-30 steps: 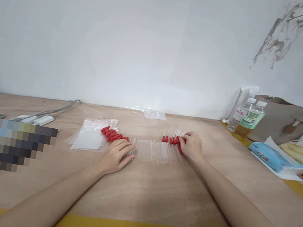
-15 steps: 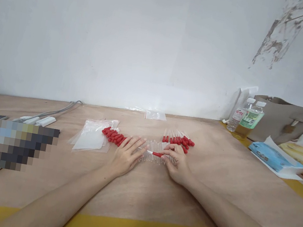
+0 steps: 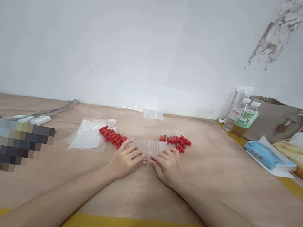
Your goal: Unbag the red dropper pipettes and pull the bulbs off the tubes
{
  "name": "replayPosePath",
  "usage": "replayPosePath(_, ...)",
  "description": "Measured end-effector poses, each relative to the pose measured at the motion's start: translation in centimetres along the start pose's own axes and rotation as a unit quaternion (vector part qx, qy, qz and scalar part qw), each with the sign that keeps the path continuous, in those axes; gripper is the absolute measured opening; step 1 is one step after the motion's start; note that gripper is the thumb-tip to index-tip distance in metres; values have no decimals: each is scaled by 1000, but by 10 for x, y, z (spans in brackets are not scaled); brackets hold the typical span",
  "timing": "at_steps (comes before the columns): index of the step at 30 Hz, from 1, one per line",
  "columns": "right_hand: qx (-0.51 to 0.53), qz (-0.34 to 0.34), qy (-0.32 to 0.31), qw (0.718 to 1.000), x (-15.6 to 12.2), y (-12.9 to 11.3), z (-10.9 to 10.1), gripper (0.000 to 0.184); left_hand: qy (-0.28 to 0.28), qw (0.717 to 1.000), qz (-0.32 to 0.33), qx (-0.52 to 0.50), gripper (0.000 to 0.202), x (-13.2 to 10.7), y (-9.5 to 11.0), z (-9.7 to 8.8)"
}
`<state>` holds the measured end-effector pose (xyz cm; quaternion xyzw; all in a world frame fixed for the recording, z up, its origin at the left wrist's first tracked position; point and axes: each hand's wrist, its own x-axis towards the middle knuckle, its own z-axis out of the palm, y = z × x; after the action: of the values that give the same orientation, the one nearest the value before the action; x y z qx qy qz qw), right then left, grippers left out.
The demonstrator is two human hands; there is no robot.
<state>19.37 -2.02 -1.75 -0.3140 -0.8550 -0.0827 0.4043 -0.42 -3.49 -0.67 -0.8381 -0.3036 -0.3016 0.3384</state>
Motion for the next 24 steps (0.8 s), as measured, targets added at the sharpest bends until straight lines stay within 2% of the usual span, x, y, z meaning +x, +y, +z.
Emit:
replayPosePath(3,-4,-20,-4,1000,0,1,1,16,-22,1000,7,2,9,3,1,0)
replayPosePath(8,-23,-58,8,998,-1,4,-3,15,-66,998,25,0,16,3,1,-3)
replayPosePath(13,-54,-97,15,994,-3,7,-7,16,-74,996,25,-31,17,3,3,-6)
replayPosePath(18,-129,-146,36,980,-5,8,-7,13,-71,995,2,-71,17,2,6,-8)
replayPosePath(24,-180,-201,96,958,-4,10,-12,9,-79,987,-41,-137,19,0,7,-11)
